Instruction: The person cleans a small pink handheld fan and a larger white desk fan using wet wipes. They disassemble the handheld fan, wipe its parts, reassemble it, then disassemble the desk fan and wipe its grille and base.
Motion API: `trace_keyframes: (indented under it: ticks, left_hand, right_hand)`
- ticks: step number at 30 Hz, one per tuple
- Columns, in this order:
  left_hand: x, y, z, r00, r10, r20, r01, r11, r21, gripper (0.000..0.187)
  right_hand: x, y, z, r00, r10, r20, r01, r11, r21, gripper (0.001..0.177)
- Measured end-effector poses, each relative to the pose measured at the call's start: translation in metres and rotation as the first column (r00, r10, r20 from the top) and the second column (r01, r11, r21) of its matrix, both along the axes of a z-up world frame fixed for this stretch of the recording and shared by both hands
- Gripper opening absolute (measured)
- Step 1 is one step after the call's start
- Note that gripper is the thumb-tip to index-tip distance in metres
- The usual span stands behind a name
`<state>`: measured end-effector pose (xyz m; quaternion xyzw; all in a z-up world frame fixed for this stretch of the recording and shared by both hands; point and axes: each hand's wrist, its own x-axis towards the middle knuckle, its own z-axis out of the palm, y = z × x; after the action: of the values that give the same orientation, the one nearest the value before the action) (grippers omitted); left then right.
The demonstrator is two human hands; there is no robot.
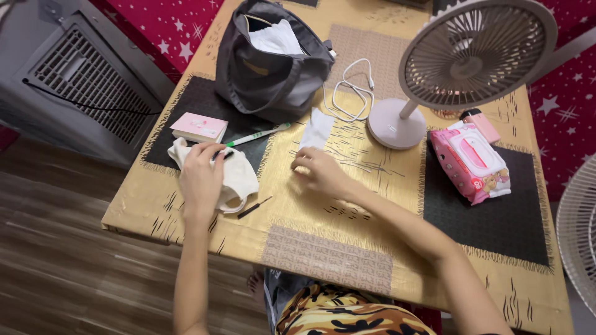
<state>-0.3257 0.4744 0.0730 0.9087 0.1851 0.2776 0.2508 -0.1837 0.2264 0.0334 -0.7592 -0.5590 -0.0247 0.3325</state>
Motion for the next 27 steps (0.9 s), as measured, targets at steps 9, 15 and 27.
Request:
trace_keyframes:
  ticks: [9, 15, 27]
  left_hand:
    - [0.013, -0.033, 0.006, 0.949, -0.213, 0.234, 0.237, 0.968, -0.081, 0.014]
    - [0.023, -0.047, 0.011, 0.932, -0.268, 0.243, 0.294, 0.953, -0.078, 0.014]
    - [0.098, -0.097, 0.035, 0.732, -0.561, 0.386, 0.627, 0.777, -0.059, 0.026]
  right_hand:
    - [-0.066, 0.055, -0.033, 0.950, 0.213, 0.230, -0.192, 0.975, -0.108, 0.031]
    - [-0.061, 0.065, -0.056, 0.932, 0.231, 0.278, -0.169, 0.958, -0.231, 0.030]
    - [-0.044, 0.006, -0.032, 0.990, 0.112, 0.091, -0.103, 0.990, -0.096, 0.036]
